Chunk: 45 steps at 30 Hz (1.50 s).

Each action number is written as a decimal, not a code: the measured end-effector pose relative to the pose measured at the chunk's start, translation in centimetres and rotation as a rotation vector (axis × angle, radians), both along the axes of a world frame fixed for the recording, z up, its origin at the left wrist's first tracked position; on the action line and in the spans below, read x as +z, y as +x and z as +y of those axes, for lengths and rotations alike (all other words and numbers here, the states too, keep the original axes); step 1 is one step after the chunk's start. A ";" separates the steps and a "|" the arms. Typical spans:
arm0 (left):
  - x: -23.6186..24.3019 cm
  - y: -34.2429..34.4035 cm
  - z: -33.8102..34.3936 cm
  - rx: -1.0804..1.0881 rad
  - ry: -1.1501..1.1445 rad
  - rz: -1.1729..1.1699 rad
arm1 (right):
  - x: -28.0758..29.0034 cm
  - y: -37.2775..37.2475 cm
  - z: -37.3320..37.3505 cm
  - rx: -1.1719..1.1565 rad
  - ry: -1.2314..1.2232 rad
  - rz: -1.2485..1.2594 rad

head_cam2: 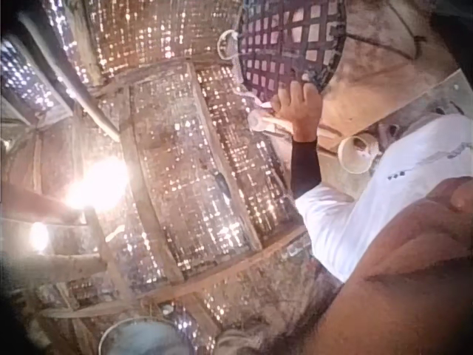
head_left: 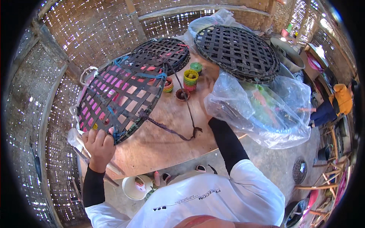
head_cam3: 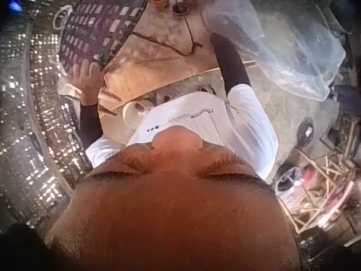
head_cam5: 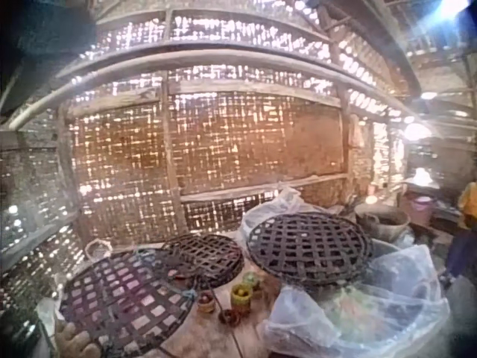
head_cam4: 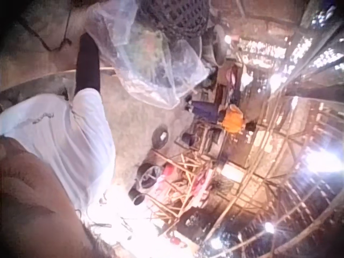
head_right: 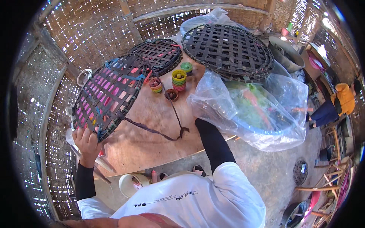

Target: The person scoops green paste from a container with a utensil, fills a wooden mold with the paste, levels the top by hand, and places the mold onto a circular opening on a purple-covered tray.

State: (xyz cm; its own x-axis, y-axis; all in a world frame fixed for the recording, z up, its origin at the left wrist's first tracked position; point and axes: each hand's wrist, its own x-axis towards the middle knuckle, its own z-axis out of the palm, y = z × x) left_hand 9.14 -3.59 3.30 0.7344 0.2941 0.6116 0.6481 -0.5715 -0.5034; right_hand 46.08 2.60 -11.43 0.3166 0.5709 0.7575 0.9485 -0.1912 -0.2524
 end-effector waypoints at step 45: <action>-3.3 1.5 2.5 -0.138 -0.143 -0.041 | -3.5 -0.6 12.4 0.809 0.027 0.268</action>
